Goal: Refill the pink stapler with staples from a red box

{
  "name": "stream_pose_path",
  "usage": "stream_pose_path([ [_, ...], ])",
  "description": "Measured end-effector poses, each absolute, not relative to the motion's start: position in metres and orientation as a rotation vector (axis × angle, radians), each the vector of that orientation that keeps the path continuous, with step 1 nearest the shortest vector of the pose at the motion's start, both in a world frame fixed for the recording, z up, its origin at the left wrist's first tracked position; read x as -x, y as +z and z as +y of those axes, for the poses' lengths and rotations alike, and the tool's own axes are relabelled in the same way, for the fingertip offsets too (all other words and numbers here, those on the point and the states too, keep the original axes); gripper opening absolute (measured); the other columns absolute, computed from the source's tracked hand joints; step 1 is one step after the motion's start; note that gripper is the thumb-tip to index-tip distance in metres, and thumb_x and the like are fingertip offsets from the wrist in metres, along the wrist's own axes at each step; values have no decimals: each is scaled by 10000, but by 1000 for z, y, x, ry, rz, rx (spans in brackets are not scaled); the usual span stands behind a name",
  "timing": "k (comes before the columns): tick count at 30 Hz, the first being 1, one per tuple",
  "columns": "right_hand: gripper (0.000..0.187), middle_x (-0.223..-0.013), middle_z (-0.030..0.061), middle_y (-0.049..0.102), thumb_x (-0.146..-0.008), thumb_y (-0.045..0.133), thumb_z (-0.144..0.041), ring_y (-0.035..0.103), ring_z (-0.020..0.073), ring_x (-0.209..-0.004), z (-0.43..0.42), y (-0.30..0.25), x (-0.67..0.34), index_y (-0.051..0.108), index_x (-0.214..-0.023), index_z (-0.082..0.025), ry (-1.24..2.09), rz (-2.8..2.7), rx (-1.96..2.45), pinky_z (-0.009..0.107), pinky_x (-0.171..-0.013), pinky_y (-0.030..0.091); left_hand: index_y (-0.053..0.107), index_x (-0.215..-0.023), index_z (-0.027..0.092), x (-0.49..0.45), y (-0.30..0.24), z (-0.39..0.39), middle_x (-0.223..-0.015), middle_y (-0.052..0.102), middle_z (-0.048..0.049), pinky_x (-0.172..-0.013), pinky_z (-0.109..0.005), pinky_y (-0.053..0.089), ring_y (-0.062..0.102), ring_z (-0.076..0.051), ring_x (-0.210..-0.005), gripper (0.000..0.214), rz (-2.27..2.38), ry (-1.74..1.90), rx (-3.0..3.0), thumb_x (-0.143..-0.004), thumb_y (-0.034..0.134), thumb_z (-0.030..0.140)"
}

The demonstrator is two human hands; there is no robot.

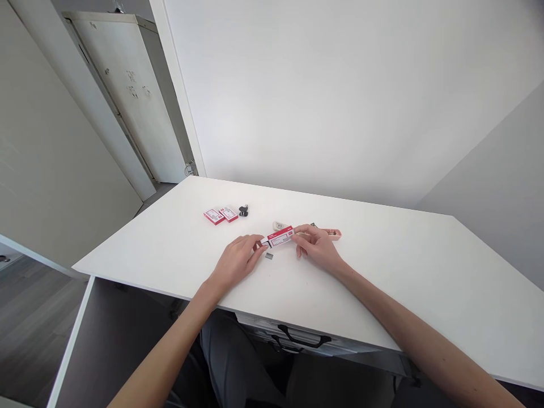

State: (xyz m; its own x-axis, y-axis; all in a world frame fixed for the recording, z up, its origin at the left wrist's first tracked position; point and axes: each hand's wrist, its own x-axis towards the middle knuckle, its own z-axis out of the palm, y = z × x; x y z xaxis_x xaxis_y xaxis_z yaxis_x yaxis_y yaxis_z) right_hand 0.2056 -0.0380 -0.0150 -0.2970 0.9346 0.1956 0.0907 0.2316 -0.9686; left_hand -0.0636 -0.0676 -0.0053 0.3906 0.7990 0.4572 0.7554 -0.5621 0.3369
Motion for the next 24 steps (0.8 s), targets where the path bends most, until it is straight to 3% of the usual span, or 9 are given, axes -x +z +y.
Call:
stream_pose_path([
  [5,410,-1185,49,760,-926,755,-524,706,136,-563,-39,-14,-205,602,-1217,-280,1217,-1608,888,319,-518,514,622,-1122,231,65,-6,-67,-939,747,-32,-721,-343,528,708,-217,-817,261,1372,903,-2568,-1088,488,453],
  [8,435,-1283,91,746,-941,728,-534,725,143,-584,-39,-16,-206,639,-1274,-268,1224,-1682,885,327,-513,541,636,-1045,240,67,-5,-66,-924,751,-19,-682,-318,502,691,-197,-769,290,1315,887,-2567,-1073,520,504],
  [12,419,-1340,109,740,-955,710,-538,754,164,-623,-39,-19,-207,693,-1273,-265,1247,-1742,915,325,-503,540,657,-969,245,68,-4,-67,-890,751,-4,-669,-307,493,674,-175,-726,358,1290,862,-2521,-1040,555,581],
  [17,378,-1309,92,757,-969,697,-521,767,169,-655,-40,-17,-207,722,-1253,-273,1270,-1772,894,317,-546,545,678,-1041,246,65,-2,-69,-866,742,-14,-666,-314,494,658,-172,-690,361,1312,871,-2541,-1044,540,580],
  [20,344,-1200,78,789,-955,718,-503,779,185,-683,-41,-15,-206,743,-1203,-267,1263,-1833,894,318,-572,550,673,-1062,237,62,-1,-69,-888,739,-38,-697,-335,494,669,-196,-746,316,1368,952,-2600,-1063,519,513],
  [24,419,-1353,100,741,-963,709,-469,784,189,-726,-42,-15,-205,658,-1340,-295,1223,-1825,929,351,-628,579,629,-1014,223,62,-3,-65,-917,711,-75,-840,-424,511,674,-269,-897,265,1633,1149,-2535,-1061,515,459],
])
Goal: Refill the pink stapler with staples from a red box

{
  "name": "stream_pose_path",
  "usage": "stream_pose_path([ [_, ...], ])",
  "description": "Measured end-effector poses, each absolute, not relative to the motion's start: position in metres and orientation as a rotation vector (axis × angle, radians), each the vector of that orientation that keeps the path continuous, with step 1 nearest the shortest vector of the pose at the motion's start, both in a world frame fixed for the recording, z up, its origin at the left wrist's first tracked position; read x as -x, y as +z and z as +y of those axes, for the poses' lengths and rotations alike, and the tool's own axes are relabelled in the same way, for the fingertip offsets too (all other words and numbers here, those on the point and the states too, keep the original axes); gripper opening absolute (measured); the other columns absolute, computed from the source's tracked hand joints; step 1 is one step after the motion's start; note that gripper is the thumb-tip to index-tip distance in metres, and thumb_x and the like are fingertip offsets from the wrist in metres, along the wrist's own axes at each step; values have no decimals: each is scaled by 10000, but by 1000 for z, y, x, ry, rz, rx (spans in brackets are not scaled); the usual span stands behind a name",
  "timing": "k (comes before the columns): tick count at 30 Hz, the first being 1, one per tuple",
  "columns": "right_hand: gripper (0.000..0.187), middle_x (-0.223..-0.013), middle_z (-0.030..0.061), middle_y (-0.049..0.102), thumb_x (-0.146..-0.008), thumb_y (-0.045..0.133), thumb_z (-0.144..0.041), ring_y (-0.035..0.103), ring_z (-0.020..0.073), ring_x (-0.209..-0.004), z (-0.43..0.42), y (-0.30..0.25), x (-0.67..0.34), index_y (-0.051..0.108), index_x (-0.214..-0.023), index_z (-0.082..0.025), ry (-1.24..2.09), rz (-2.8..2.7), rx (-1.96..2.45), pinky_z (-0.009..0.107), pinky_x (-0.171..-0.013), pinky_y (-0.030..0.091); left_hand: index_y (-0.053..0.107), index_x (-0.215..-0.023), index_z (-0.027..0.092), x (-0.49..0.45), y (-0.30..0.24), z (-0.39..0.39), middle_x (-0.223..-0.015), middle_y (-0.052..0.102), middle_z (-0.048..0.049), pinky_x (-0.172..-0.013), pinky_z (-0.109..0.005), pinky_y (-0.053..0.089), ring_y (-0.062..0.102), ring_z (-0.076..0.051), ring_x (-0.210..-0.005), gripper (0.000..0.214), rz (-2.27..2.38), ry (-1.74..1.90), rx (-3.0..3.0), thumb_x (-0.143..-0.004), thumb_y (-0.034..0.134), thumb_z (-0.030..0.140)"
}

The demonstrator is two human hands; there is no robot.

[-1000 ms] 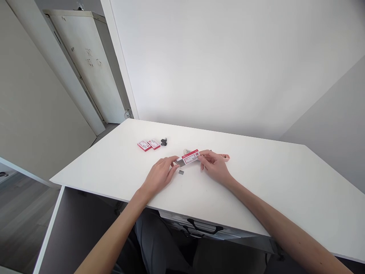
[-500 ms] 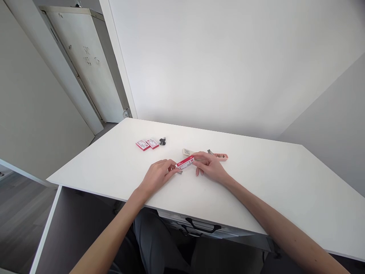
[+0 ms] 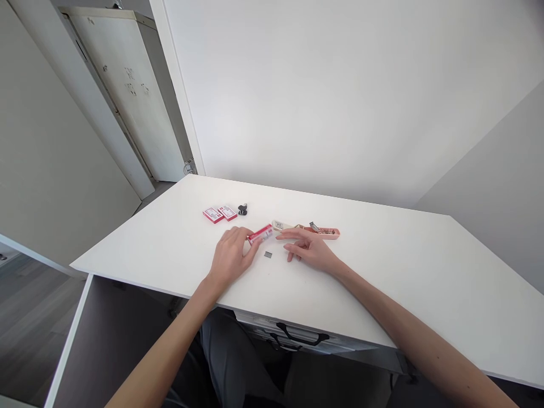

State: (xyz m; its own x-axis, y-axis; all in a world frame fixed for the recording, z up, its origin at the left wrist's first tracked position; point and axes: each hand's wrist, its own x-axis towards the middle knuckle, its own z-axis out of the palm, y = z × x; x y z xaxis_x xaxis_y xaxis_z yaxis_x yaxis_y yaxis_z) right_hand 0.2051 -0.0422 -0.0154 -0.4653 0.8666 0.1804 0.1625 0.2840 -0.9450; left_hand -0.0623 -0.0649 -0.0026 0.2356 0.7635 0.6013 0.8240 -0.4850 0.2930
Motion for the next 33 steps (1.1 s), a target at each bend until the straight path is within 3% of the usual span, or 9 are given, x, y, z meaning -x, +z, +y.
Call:
stream_pose_path([
  [3,389,-1358,116,730,-984,676,-457,775,185,-741,-42,-16,-205,635,-1324,-273,1205,-1792,942,361,-644,578,592,-1091,206,64,-5,-59,-1116,701,-145,-968,-537,479,625,-350,-1113,232,-1748,-1192,2100,-1059,492,413],
  [7,332,-1222,98,764,-998,646,-450,757,171,-721,-42,-16,-205,656,-1264,-253,1187,-1809,955,348,-650,565,512,-1325,152,65,-10,-55,-1414,543,-248,-1040,-632,433,492,-432,-1312,383,-1869,-1236,1907,-1003,546,356],
  [13,188,-1058,63,786,-976,649,-373,737,185,-796,-45,-13,-203,730,-1093,-249,1025,-1914,983,340,-692,559,598,-1149,220,66,-16,-56,-1203,665,-161,-989,-593,456,558,-400,-1182,207,-1745,-1007,2095,-949,550,240],
  [16,146,-1059,63,785,-974,643,-333,712,205,-862,-46,-13,-202,758,-1031,-264,887,-2023,945,351,-707,560,595,-1154,225,66,-20,-53,-1166,708,-144,-970,-581,460,592,-385,-1128,223,-1714,-951,2166,-935,553,230],
  [19,181,-1158,72,763,-983,643,-309,711,227,-946,-47,-13,-203,761,-1116,-277,789,-2130,840,392,-784,589,582,-1172,214,66,-23,-50,-1153,717,-149,-983,-584,455,611,-382,-1106,241,-1738,-934,2151,-934,559,247],
  [21,238,-1274,78,734,-984,657,-298,697,261,-1130,-47,-12,-204,752,-1202,-293,715,-2202,771,454,-948,588,571,-1192,207,65,-23,-50,-1190,710,-154,-1001,-580,452,611,-383,-1132,254,-1734,-926,2160,-941,555,248],
  [25,374,-1504,47,645,-1006,657,-276,538,306,-1445,-47,-11,-204,705,-1370,-349,609,-2376,676,574,-1208,436,552,-1237,195,64,-21,-51,-1273,685,-168,-1009,-549,463,589,-384,-1216,266,-1675,-903,2242,-976,519,237],
  [29,444,-1566,-6,607,-1037,634,-284,440,322,-1544,-47,-12,-203,649,-1464,-406,647,-2481,620,605,-1239,404,558,-1221,188,62,-19,-52,-1262,684,-162,-1002,-522,474,598,-369,-1216,233,-1628,-858,2297,-1002,487,222],
  [33,352,-1403,3,734,-1016,686,-296,548,310,-1442,-47,-13,-202,742,-1355,-375,708,-2422,601,570,-1184,483,575,-1179,192,62,-19,-52,-1220,696,-148,-983,-504,483,618,-355,-1171,197,-1641,-838,2318,-1002,494,221],
])
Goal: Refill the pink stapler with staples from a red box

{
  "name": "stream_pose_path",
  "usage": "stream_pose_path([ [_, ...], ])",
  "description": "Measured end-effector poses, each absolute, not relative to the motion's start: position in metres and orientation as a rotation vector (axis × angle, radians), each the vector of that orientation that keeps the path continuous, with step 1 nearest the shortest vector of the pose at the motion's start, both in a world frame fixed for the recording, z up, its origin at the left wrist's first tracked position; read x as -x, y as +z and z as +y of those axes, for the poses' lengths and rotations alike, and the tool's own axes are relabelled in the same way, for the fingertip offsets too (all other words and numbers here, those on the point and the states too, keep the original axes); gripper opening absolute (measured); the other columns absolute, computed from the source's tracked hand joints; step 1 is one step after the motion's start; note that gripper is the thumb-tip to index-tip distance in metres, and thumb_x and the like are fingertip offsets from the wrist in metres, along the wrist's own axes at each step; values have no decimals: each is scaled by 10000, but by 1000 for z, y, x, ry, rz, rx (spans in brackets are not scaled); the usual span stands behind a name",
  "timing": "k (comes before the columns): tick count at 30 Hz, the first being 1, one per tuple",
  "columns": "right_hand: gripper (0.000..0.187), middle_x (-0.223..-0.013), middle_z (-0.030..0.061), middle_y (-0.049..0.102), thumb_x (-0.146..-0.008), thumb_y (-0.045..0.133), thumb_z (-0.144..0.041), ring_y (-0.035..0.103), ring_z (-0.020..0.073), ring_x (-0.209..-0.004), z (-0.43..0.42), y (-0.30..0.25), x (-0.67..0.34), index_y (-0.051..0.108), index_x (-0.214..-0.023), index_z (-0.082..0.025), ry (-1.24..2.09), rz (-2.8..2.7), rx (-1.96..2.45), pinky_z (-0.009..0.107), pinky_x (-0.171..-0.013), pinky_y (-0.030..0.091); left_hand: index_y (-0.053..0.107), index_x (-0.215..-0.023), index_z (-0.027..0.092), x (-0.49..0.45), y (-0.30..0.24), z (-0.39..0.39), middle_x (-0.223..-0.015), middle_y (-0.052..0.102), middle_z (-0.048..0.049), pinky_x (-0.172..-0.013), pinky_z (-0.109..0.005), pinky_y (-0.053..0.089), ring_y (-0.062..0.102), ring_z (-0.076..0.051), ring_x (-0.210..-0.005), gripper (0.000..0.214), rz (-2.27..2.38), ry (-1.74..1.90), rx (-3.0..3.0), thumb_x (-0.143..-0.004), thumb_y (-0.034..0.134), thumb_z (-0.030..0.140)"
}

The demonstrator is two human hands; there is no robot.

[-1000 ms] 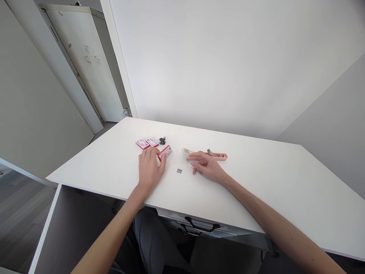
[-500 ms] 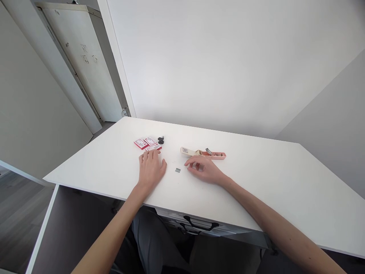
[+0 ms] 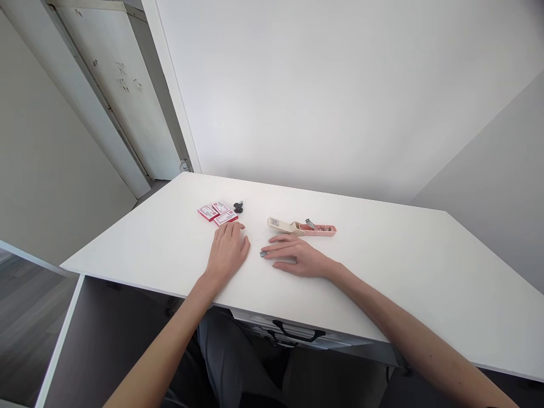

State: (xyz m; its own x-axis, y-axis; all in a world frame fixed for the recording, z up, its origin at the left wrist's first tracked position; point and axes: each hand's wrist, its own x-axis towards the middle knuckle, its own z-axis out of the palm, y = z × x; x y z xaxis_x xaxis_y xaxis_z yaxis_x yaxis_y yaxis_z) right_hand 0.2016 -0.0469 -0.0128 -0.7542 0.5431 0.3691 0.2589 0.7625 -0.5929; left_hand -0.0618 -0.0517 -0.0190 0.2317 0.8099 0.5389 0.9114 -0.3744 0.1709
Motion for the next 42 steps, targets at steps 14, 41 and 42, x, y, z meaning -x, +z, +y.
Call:
stream_pose_path([
  [14,53,-961,23,800,-969,745,-229,730,204,-888,-45,-17,-197,784,-985,-260,667,-2217,668,376,-846,580,611,-1115,185,61,-17,-53,-1194,709,-140,-992,-495,499,621,-337,-1160,166,-1704,-799,2337,-1002,493,216],
  [41,280,-910,32,757,-875,809,-475,723,185,-793,-44,-8,-191,768,-1001,-228,1373,-1739,906,403,-838,625,663,-1125,233,53,1,-65,-1049,762,-43,-866,-381,516,693,-218,-967,186,-1054,-918,2761,-1088,546,373],
  [42,281,-881,25,751,-886,799,-473,722,180,-772,-44,-8,-191,758,-1011,-225,1382,-1754,900,403,-836,624,668,-1099,231,53,1,-64,-1033,764,-42,-860,-379,515,694,-214,-950,187,-1049,-920,2759,-1096,526,352],
])
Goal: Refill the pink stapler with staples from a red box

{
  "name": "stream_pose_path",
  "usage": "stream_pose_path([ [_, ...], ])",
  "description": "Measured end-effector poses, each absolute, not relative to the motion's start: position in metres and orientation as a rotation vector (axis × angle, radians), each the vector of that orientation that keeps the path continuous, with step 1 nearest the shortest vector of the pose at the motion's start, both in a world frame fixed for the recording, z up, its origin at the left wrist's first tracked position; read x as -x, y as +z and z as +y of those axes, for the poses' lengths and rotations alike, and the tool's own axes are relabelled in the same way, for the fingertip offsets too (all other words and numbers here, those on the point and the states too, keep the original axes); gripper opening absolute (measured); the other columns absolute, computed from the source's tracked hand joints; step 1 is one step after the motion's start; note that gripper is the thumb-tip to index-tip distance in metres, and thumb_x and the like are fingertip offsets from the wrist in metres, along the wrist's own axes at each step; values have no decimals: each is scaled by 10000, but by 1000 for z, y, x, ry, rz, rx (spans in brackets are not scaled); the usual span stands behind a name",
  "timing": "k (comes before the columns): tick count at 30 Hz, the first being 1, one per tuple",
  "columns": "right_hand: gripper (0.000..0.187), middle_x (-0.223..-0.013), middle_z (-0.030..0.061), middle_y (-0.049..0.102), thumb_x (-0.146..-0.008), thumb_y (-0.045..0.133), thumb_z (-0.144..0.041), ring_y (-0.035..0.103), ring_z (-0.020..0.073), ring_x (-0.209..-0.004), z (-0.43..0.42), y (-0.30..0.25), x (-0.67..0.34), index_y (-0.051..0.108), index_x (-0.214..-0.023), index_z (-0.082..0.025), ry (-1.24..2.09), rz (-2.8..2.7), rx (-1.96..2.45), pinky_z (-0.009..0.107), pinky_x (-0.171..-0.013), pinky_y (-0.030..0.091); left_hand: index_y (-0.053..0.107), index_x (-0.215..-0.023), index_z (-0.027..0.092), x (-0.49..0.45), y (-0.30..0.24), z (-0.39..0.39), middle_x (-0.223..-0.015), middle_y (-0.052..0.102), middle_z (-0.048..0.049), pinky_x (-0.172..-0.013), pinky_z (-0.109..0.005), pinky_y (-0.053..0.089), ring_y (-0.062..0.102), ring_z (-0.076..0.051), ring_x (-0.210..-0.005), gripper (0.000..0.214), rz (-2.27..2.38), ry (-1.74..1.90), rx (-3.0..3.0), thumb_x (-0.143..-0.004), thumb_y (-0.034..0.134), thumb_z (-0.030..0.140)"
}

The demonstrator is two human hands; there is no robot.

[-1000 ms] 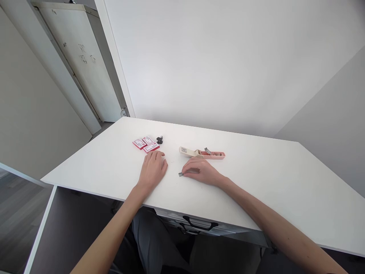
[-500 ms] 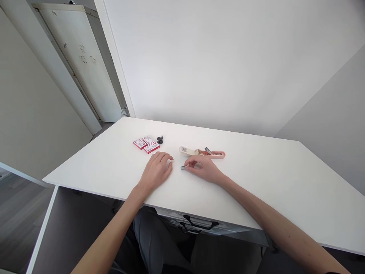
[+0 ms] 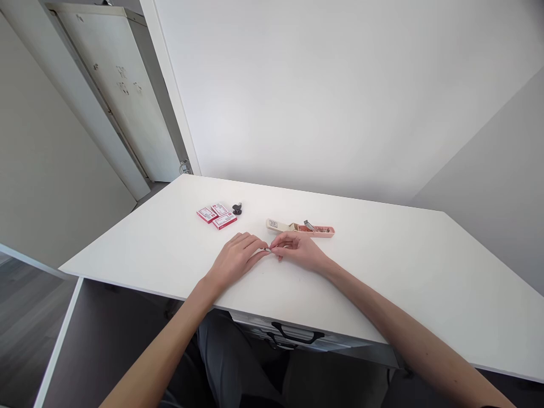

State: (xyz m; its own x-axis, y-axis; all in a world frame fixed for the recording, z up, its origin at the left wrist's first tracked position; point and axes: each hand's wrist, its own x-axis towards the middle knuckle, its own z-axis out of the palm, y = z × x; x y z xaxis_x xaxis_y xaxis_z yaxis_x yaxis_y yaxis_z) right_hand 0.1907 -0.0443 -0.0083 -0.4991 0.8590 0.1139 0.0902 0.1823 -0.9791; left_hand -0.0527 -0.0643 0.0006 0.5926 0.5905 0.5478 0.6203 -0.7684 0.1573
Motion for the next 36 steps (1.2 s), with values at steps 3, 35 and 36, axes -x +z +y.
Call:
stream_pose_path([
  [3,258,-958,36,760,-918,761,-444,723,175,-781,-47,-10,-190,721,-1061,-233,1259,-1811,867,368,-765,626,676,-1068,224,53,0,-63,-1017,763,-46,-839,-377,521,689,-209,-914,209,-1088,-928,2747,-1100,510,344],
  [35,286,-911,69,766,-983,679,-523,711,199,-718,-31,-11,-209,748,-1025,-249,347,-1632,1058,348,-643,598,281,-1659,287,46,-2,-60,-1696,422,-94,-1230,-573,371,327,-329,-1576,629,-1291,-765,2772,-1068,491,331],
  [36,298,-914,66,763,-974,686,-536,712,200,-723,-27,-11,-214,744,-1029,-249,347,-1592,1082,340,-613,588,268,-1664,285,47,-2,-60,-1683,441,-95,-1224,-573,377,321,-328,-1580,638,-1298,-755,2783,-1065,485,312],
])
